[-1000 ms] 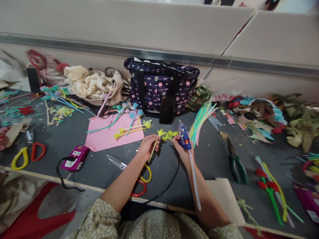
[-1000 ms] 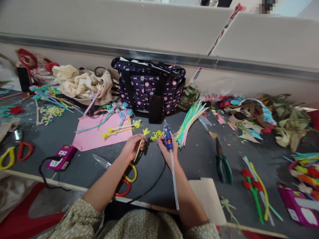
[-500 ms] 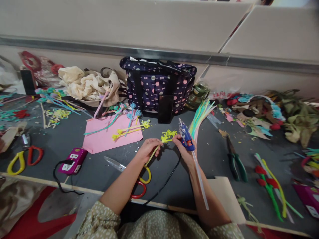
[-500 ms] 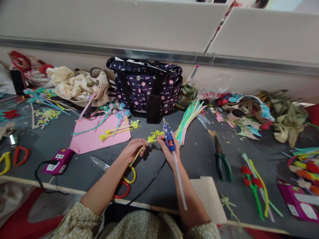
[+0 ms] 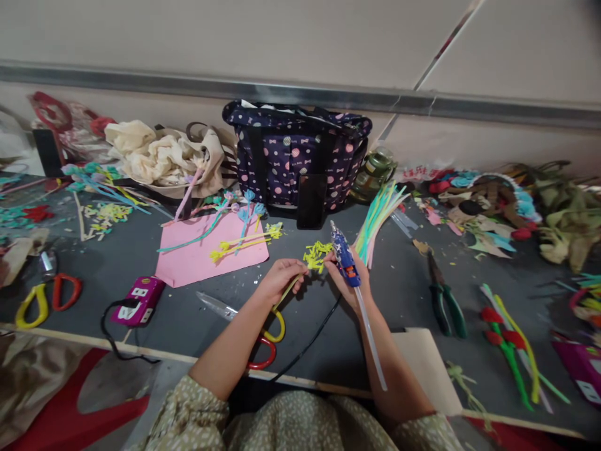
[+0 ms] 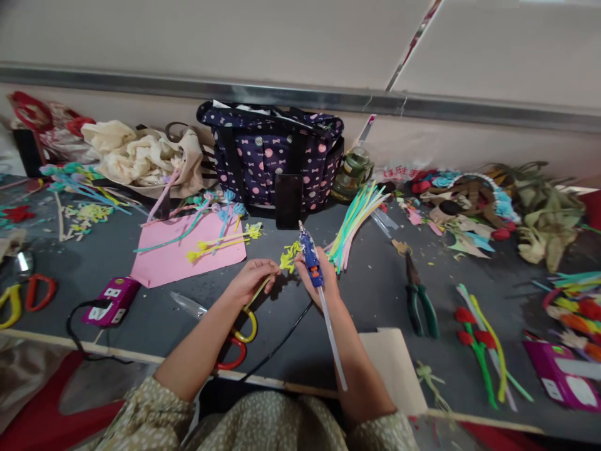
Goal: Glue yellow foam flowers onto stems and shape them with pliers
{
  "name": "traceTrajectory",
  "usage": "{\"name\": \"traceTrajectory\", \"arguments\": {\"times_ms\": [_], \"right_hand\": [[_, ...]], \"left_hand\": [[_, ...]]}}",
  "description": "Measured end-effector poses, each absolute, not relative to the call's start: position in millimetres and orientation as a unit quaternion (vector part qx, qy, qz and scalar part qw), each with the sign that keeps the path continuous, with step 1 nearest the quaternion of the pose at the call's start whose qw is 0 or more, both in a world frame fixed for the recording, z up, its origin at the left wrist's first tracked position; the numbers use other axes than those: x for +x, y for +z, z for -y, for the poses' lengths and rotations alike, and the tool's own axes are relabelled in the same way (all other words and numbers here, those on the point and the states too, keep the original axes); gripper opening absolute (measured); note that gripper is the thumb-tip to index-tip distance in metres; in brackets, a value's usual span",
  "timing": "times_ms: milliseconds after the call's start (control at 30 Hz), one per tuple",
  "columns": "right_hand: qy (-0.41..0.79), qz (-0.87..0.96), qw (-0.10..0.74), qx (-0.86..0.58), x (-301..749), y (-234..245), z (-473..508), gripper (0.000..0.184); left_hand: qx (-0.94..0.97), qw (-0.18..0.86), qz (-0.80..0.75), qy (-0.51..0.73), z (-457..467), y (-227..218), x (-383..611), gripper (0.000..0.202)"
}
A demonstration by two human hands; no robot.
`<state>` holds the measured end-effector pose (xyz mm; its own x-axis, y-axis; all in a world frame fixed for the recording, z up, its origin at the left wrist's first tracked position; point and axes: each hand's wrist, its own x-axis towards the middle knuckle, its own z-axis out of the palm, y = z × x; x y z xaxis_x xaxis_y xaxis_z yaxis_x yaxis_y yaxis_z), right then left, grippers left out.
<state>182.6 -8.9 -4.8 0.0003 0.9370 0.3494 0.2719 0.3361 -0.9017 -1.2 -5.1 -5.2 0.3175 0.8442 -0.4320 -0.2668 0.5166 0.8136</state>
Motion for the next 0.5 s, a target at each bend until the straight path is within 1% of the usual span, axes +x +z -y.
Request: {"name": "traceTrajectory", "arguments": {"times_ms": [233, 400, 500], "right_hand": [[0.326, 0.621, 0.533, -0.474, 179.8, -3.1, 9.8, 0.011], [0.310, 0.583, 0.551, -0.511, 182.6, -5.9, 5.5, 0.012], [0.295, 0.596, 0.515, -0.540, 187.0, -9.3, 2.8, 0.012]], "left_hand": [[0.325, 0.738, -0.463, 0.369, 4.8, -4.3, -0.8, 0.017], [0.306, 0.723, -0.476, 0.397, 3.4, -5.9, -1.5, 0.014], [0.291, 0.712, -0.484, 0.417, 2.5, -5.4, -1.6, 0.015]]}}
